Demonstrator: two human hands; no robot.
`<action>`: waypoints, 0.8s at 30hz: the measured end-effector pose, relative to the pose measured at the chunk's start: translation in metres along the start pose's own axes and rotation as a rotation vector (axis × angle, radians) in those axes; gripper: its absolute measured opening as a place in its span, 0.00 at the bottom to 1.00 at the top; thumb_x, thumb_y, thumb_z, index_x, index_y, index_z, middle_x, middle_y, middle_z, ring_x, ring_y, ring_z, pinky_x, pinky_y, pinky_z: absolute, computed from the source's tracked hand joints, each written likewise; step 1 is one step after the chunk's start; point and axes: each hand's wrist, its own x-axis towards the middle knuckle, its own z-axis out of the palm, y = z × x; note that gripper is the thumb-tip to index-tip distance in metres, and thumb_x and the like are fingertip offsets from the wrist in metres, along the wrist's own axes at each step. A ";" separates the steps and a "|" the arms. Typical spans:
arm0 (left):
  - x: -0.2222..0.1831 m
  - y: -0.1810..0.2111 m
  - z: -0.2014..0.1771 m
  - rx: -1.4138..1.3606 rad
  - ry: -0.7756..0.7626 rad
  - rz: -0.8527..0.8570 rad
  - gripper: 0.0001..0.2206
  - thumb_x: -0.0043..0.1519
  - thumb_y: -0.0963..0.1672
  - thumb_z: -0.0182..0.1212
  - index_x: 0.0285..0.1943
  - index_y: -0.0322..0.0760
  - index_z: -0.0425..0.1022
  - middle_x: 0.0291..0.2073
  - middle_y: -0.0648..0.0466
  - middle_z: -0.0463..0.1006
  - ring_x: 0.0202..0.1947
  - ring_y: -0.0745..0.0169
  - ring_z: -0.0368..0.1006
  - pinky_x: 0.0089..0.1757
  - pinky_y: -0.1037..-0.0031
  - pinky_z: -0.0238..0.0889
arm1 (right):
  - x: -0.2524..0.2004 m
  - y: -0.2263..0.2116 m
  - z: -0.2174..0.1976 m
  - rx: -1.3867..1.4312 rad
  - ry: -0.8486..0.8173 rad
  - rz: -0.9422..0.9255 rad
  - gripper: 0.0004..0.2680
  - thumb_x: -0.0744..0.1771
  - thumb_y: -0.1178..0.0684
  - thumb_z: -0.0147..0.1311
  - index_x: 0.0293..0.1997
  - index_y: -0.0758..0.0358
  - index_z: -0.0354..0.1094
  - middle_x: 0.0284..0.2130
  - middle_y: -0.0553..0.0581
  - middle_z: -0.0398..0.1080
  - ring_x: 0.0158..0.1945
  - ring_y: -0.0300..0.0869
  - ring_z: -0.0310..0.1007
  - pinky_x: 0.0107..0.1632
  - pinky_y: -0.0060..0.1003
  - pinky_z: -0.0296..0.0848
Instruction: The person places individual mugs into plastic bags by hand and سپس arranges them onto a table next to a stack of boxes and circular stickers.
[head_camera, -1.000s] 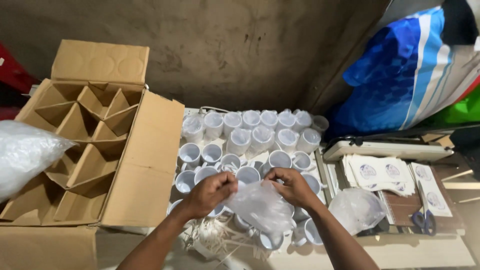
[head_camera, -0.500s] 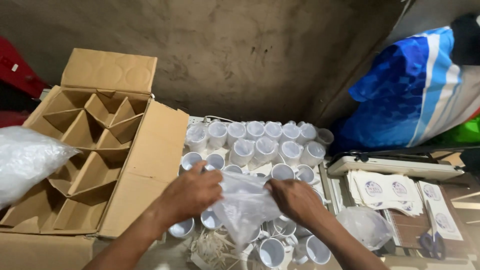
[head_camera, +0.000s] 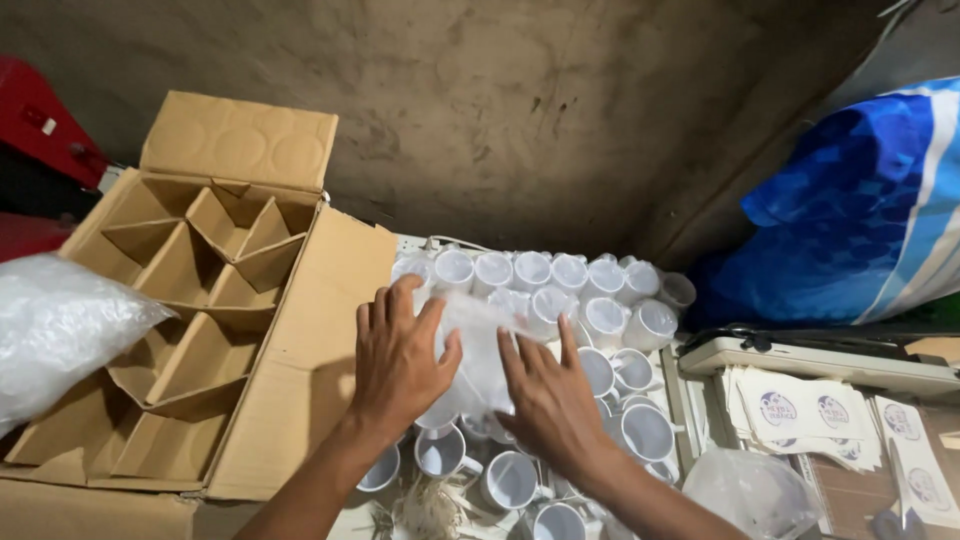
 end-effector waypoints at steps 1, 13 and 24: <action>0.002 0.000 0.001 -0.042 0.020 -0.046 0.17 0.54 0.43 0.62 0.52 0.31 0.78 0.55 0.40 0.67 0.56 0.42 0.64 0.52 0.52 0.57 | 0.004 0.004 0.007 -0.016 0.055 -0.030 0.39 0.55 0.37 0.70 0.65 0.77 0.55 0.55 0.72 0.69 0.59 0.56 0.69 0.70 0.67 0.38; 0.028 -0.092 0.043 -0.360 -0.001 -0.217 0.20 0.54 0.33 0.53 0.58 0.31 0.72 0.63 0.47 0.66 0.48 0.39 0.75 0.47 0.57 0.68 | 0.109 0.131 0.145 1.274 0.280 0.368 0.08 0.72 0.51 0.59 0.49 0.65 0.72 0.45 0.64 0.76 0.46 0.46 0.76 0.56 0.54 0.75; 0.031 -0.095 0.027 -0.263 -0.069 -0.259 0.24 0.55 0.35 0.55 0.62 0.38 0.69 0.63 0.49 0.67 0.56 0.38 0.69 0.53 0.54 0.63 | 0.167 0.044 0.236 0.399 -0.211 -0.092 0.22 0.59 0.47 0.66 0.58 0.56 0.68 0.57 0.61 0.70 0.61 0.57 0.69 0.60 0.53 0.68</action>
